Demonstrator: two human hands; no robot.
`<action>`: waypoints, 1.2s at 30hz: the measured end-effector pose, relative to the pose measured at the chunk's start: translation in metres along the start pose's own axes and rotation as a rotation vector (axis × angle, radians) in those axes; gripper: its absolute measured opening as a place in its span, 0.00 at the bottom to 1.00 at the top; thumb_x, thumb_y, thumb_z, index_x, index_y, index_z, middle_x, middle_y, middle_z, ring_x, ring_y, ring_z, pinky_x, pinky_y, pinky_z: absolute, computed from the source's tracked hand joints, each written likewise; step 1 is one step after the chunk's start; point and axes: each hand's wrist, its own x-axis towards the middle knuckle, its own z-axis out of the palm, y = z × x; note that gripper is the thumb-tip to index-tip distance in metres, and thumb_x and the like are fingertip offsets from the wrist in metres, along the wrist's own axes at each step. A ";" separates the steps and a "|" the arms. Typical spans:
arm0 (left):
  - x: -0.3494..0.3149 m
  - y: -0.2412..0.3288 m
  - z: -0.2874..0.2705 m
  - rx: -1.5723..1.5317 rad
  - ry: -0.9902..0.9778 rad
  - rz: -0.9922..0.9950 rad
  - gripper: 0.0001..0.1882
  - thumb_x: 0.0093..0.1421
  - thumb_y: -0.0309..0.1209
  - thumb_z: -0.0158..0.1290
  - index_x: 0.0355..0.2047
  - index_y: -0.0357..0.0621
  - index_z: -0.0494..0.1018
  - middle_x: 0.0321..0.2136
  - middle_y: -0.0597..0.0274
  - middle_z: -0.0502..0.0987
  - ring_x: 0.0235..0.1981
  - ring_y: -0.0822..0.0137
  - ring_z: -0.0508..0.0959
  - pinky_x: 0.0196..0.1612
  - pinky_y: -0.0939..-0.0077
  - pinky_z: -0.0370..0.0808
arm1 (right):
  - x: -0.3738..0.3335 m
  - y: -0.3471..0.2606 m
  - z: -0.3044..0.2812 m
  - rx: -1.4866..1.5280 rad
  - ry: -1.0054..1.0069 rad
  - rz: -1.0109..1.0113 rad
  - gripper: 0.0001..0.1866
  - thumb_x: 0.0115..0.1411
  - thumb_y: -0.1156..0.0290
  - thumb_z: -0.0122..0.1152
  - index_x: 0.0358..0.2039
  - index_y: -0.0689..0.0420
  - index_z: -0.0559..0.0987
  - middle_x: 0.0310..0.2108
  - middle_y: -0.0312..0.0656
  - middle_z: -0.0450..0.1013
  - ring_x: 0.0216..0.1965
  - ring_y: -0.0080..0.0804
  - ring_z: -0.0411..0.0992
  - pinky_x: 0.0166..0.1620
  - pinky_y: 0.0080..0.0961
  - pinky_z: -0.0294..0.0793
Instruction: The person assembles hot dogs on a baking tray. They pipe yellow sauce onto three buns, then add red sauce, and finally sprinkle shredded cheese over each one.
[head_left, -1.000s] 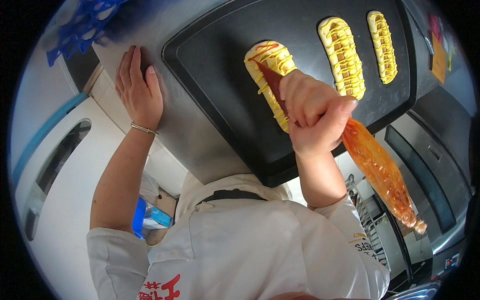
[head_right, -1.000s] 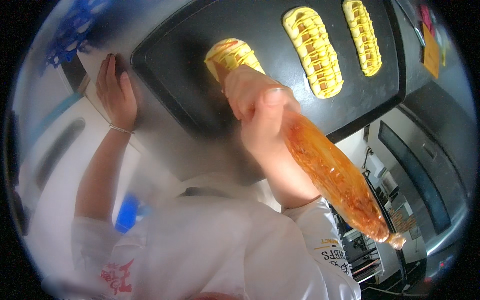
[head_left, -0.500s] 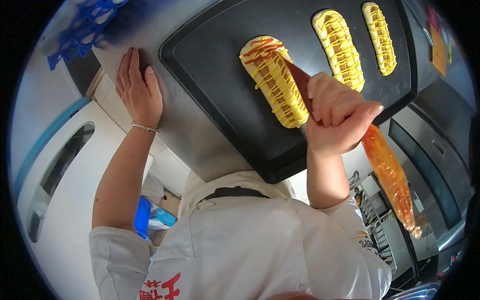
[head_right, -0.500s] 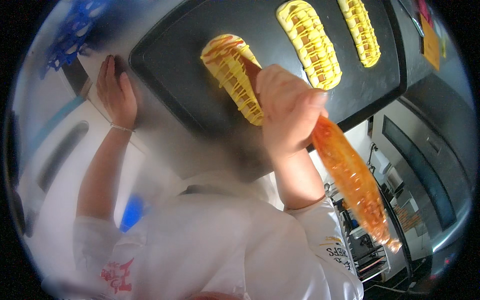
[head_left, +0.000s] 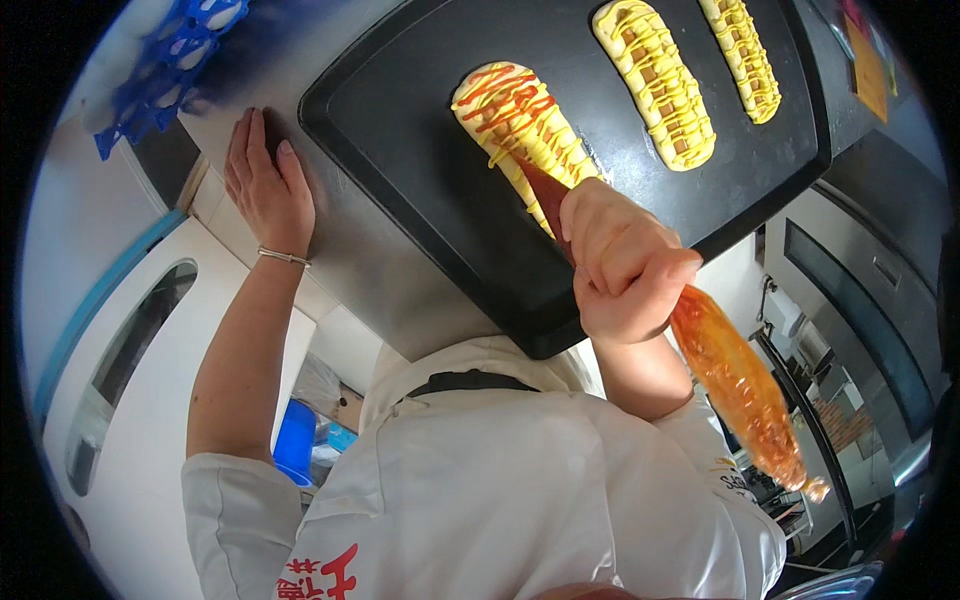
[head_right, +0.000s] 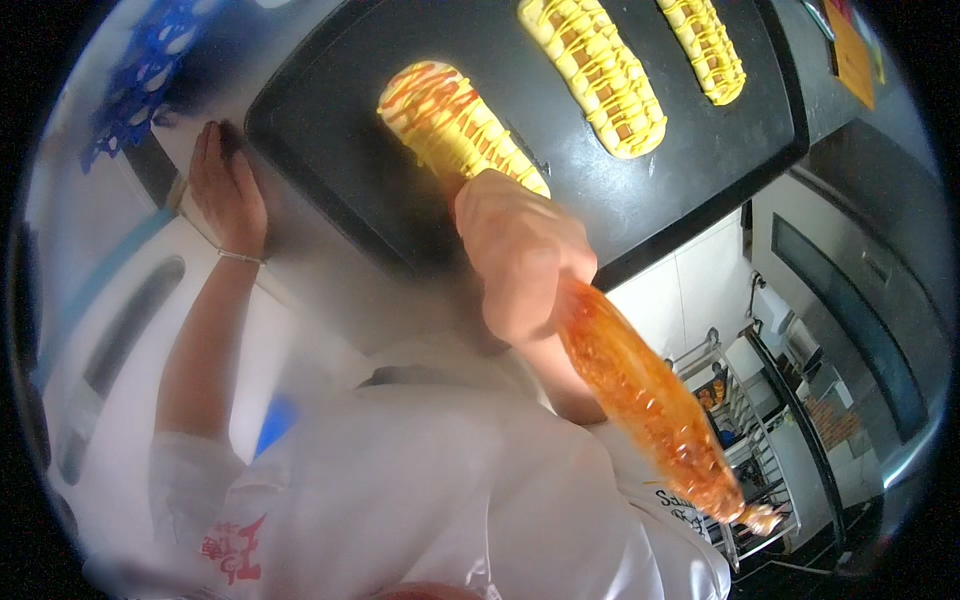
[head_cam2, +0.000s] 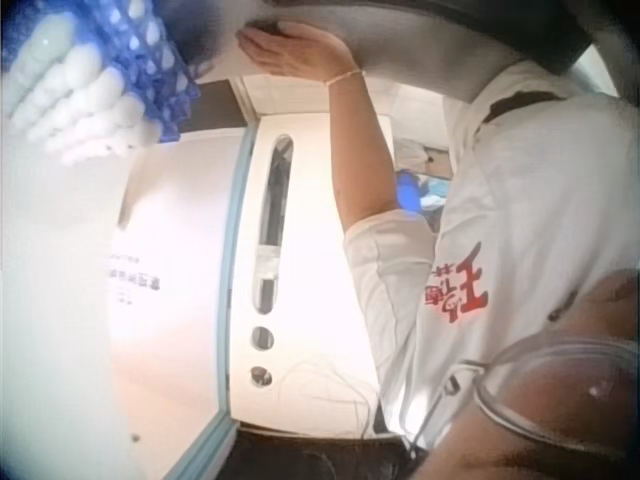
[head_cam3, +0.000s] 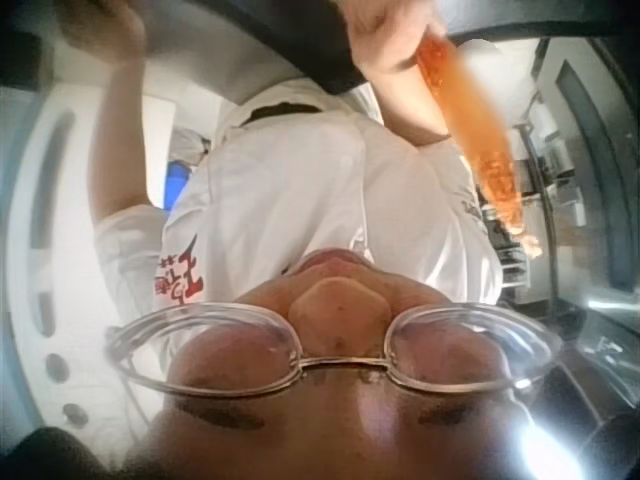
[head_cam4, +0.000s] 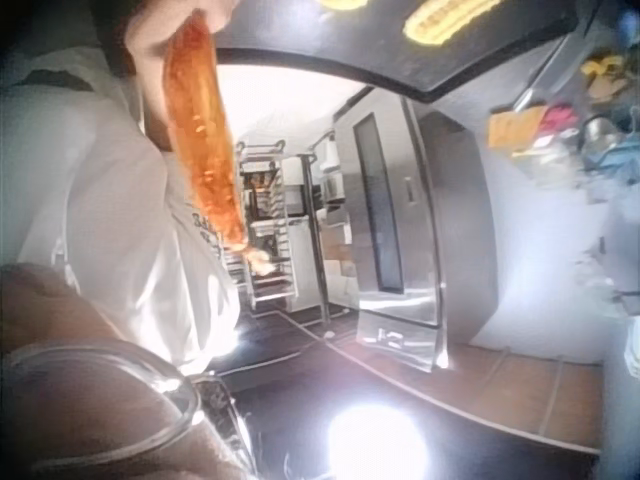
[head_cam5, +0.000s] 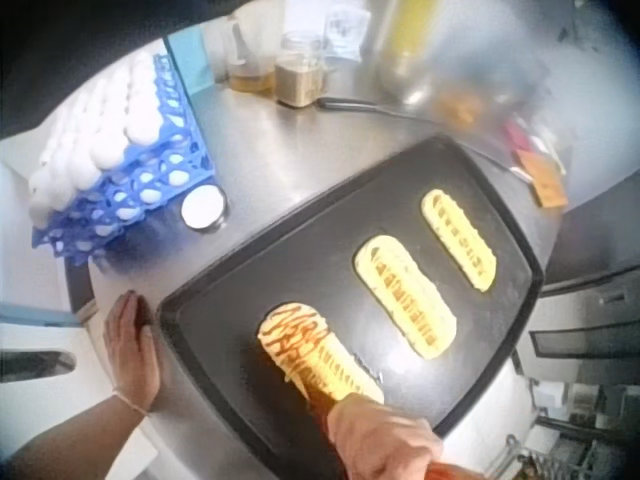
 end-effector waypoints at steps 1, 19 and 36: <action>0.000 0.002 -0.001 -0.004 0.003 0.001 0.23 0.67 0.38 0.43 0.62 0.49 0.64 0.61 0.60 0.65 0.63 0.56 0.62 0.66 0.60 0.54 | -0.002 -0.001 -0.003 -0.003 0.004 -0.004 0.32 0.73 0.49 0.28 0.12 0.50 0.56 0.09 0.32 0.55 0.11 0.26 0.51 0.23 0.27 0.55; 0.003 0.003 -0.004 -0.015 -0.026 0.015 0.23 0.67 0.36 0.43 0.62 0.47 0.64 0.61 0.59 0.65 0.63 0.56 0.62 0.66 0.61 0.54 | -0.032 -0.007 -0.021 -0.005 0.042 -0.036 0.31 0.72 0.50 0.29 0.12 0.50 0.57 0.09 0.33 0.57 0.11 0.28 0.51 0.24 0.27 0.58; 0.003 0.006 -0.007 -0.024 -0.053 -0.003 0.24 0.67 0.38 0.42 0.63 0.48 0.62 0.62 0.57 0.64 0.63 0.54 0.61 0.67 0.60 0.52 | -0.058 -0.021 -0.037 -0.077 0.106 -0.042 0.31 0.72 0.50 0.31 0.12 0.50 0.57 0.09 0.33 0.56 0.12 0.28 0.52 0.24 0.27 0.57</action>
